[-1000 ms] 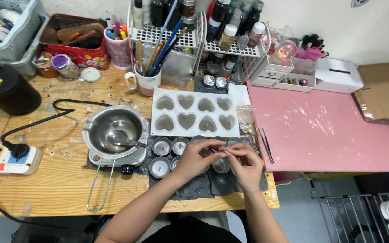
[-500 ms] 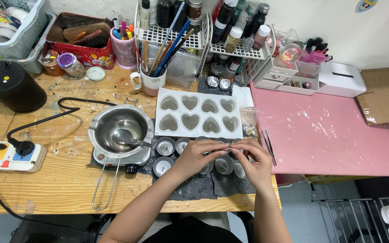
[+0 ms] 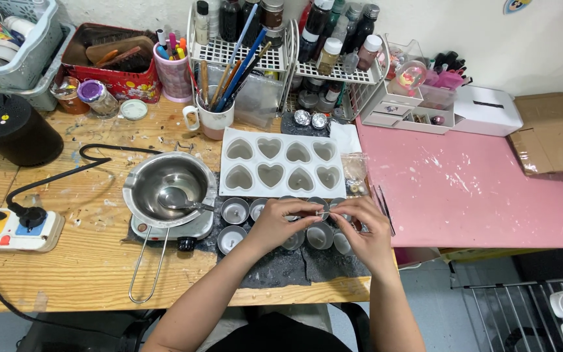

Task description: Insert candle wicks into metal sustainers and place them into small candle tins.

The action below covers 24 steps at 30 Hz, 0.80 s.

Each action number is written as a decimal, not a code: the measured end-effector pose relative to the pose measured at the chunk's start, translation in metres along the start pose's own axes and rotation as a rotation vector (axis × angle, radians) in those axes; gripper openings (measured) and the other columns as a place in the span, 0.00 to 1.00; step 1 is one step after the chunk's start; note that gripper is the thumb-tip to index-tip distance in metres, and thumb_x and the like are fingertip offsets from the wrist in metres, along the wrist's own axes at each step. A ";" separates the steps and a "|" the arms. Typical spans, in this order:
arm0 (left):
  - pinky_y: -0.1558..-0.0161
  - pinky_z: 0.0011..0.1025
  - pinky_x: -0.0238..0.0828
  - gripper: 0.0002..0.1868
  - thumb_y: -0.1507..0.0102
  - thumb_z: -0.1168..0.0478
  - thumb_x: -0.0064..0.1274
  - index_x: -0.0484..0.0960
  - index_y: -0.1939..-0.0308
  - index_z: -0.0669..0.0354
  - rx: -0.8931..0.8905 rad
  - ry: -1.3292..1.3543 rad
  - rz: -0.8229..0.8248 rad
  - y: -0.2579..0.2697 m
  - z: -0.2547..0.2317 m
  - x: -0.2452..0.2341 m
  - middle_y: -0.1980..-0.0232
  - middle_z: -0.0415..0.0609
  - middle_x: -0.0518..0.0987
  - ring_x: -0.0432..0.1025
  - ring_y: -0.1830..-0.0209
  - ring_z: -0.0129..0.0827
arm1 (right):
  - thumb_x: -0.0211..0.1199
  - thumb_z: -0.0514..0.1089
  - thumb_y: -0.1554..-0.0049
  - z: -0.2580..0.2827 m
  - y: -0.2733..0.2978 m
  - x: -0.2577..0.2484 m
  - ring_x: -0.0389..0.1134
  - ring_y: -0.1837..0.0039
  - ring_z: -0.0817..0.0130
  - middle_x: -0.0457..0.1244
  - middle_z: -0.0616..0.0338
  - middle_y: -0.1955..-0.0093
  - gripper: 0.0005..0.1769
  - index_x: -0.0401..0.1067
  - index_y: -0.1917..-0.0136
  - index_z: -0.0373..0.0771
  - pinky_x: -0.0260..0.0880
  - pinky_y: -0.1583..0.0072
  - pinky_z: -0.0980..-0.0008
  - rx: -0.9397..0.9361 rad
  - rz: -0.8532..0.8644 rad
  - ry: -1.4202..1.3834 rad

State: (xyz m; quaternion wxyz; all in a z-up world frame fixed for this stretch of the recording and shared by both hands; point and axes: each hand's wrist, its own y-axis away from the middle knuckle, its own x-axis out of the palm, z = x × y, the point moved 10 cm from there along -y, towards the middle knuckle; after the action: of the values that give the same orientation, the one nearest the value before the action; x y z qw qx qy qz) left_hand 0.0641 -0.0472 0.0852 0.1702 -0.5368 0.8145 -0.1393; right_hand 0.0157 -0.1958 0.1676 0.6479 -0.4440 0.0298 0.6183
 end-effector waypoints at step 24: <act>0.33 0.48 0.58 0.23 0.37 0.50 0.57 0.80 0.46 0.64 -0.102 -0.926 0.019 0.031 0.036 -0.050 0.43 0.51 0.80 0.70 0.38 0.40 | 0.73 0.40 0.49 -0.032 -0.084 0.120 0.66 0.53 0.61 0.62 0.59 0.59 0.07 0.81 0.55 0.41 0.68 0.52 0.62 -0.228 0.279 0.171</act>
State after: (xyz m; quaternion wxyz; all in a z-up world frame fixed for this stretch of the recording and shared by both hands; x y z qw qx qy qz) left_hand 0.0721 0.0097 0.0464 0.4904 -0.5429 0.6634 0.1569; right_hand 0.1290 -0.1091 0.1233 0.4966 -0.5570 0.0760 0.6614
